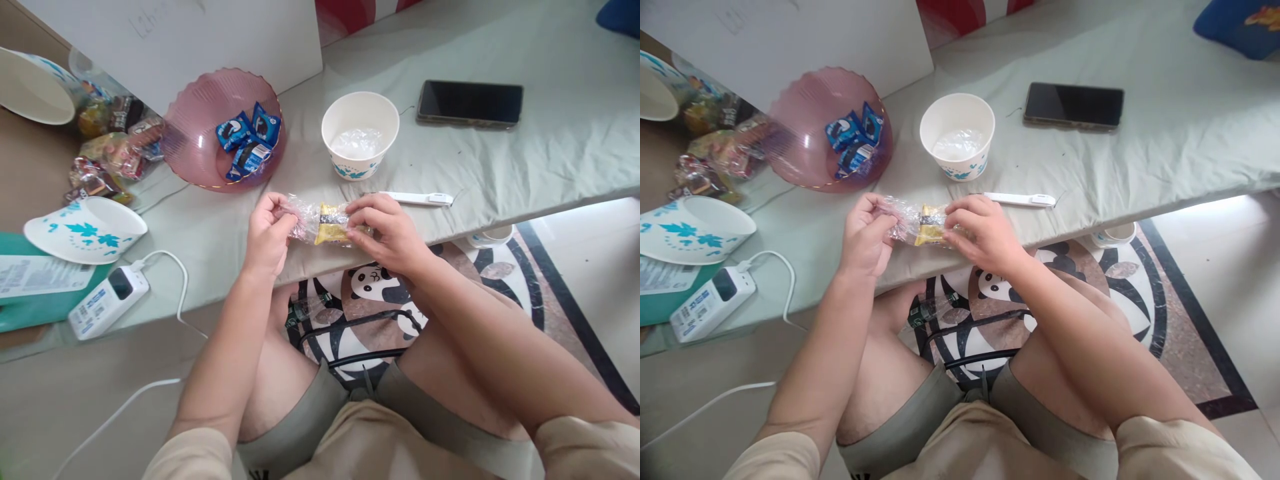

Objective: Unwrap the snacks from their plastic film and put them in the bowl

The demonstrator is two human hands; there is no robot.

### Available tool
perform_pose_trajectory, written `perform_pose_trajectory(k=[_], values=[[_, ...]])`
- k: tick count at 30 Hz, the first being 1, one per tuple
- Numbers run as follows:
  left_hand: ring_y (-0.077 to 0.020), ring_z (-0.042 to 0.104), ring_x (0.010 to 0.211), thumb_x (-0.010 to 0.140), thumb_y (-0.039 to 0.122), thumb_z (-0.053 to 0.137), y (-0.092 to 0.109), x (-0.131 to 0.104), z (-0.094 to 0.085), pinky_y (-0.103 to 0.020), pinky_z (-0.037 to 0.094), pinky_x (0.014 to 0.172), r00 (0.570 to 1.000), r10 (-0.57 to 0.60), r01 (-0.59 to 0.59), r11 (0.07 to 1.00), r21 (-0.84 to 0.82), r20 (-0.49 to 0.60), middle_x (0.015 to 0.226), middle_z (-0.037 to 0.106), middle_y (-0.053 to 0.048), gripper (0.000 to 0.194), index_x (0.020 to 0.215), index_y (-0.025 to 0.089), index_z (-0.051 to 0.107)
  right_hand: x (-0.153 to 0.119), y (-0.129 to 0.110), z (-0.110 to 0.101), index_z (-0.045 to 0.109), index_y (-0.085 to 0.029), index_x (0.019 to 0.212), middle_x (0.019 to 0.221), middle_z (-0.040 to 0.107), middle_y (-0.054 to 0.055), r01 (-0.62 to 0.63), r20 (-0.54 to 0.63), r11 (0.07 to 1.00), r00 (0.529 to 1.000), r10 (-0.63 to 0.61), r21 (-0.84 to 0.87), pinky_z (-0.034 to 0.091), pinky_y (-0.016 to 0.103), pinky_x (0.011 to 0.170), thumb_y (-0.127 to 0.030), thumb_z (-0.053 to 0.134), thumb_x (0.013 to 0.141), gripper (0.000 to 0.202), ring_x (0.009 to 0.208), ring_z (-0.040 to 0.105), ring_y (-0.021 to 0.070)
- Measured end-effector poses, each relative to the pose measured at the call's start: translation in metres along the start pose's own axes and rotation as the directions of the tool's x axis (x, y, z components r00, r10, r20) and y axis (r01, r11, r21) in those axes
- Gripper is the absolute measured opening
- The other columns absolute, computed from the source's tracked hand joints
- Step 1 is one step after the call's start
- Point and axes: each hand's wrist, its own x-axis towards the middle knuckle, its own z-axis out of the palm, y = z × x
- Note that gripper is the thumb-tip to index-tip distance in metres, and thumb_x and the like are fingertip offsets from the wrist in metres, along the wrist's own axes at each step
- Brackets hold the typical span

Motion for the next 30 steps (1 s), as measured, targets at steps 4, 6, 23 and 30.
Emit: perform_pose_trajectory(k=[4,6,23,30], values=[[-0.0092,0.052,0.051,0.057,0.009,0.059,-0.002,0.008,-0.007,-0.019,0.039,0.044,0.999,0.001,0.002,0.999,0.055,-0.052,0.065,0.053,0.005,0.028,0.079,0.023,0.049,0.002,-0.001,-0.008,0.062,-0.022,0.086,0.089,0.072,0.005,-0.168,-0.116,0.986,0.979,0.166,-0.011,0.051,0.036,0.081,-0.032,0.056,0.096,0.015,0.087,0.065,0.0198],[-0.0097,0.052,0.05,0.058,0.007,0.056,-0.003,0.012,-0.013,-0.019,0.037,0.043,0.995,-0.004,0.014,0.995,0.097,-0.102,0.064,0.052,0.005,0.028,0.079,0.024,0.048,0.001,0.001,-0.014,0.063,-0.023,0.092,0.08,0.068,0.002,-0.312,-0.19,0.95,0.933,0.304,-0.011,0.049,0.033,0.073,-0.031,0.056,0.093,0.011,0.075,0.062,0.017],[-0.0287,0.062,0.123,0.077,0.03,0.073,0.003,0.009,-0.043,-0.048,0.049,0.11,0.803,0.392,-0.59,0.405,0.699,0.45,0.126,0.068,-0.007,0.026,0.102,0.024,0.068,-0.006,0.004,-0.009,0.068,-0.026,0.113,0.115,0.068,0.008,-0.144,-0.141,0.844,0.987,0.082,-0.517,0.043,0.047,0.093,-0.028,0.059,0.09,0.025,0.106,0.059,0.0285],[-0.0209,0.072,0.086,0.084,0.025,0.066,0.008,0.003,-0.034,-0.037,0.058,0.087,0.783,0.456,-0.621,0.533,0.575,0.423,0.087,0.077,-0.004,0.011,0.076,0.023,0.073,-0.001,0.004,-0.01,0.07,-0.027,0.089,0.121,0.066,0.01,-0.269,-0.356,0.855,0.928,0.107,-0.444,0.041,0.059,0.099,-0.028,0.057,0.095,0.015,0.114,0.059,0.0335]])
